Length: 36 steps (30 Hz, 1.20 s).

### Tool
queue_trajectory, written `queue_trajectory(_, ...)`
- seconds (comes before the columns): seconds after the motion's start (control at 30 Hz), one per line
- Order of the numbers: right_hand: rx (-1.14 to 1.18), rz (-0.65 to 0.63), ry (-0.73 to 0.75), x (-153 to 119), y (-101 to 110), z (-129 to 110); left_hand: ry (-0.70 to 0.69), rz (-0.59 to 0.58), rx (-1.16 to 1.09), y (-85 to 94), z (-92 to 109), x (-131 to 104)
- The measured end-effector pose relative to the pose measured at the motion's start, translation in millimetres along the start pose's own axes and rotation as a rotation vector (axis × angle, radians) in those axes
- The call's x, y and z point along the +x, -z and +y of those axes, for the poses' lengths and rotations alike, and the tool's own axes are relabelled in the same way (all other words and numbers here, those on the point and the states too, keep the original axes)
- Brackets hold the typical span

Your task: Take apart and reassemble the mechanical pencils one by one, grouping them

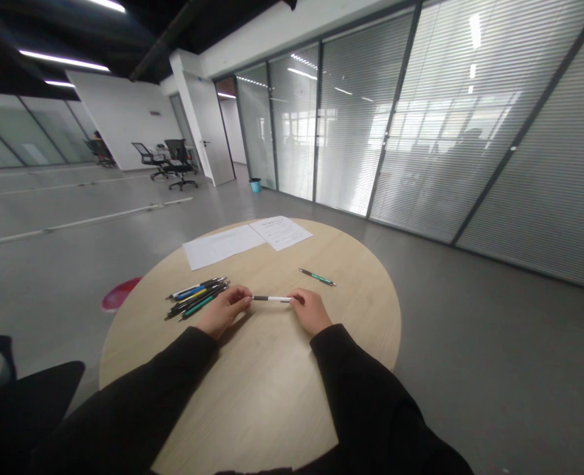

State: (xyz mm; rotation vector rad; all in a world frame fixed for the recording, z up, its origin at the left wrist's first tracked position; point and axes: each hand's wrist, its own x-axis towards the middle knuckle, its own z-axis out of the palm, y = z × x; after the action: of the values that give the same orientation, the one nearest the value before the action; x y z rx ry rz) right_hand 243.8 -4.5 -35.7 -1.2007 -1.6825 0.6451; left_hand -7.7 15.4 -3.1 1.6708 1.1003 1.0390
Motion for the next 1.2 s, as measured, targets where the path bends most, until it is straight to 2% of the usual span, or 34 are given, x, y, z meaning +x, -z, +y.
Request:
queue_trajectory(0.33,0.005,0.004,-0.012,0.4,-0.6,1.5,-0.007,0.01,-0.09,-4.4,-3.0,-1.1)
queue_trajectory(0.57,0.013,-0.007,-0.022,0.4,-0.5,0.8,-0.027,0.038,0.287,1.8,0.3,-1.3)
queue_trajectory(0.63,0.01,-0.008,-0.02,0.4,-0.6,1.3,-0.031,0.021,0.335,2.3,2.7,-1.9)
queue_trajectory(0.83,0.014,-0.001,-0.012,0.3,-0.1,1.6,-0.061,0.004,0.333,1.3,8.7,-3.1)
queue_trajectory(1.03,0.027,0.005,-0.012,0.4,-1.0,2.4,-0.085,0.009,0.347,3.1,3.8,-1.7)
queue_trajectory(1.2,0.031,0.007,-0.006,0.7,-1.9,2.9,-0.094,-0.008,0.275,2.1,1.0,-1.1)
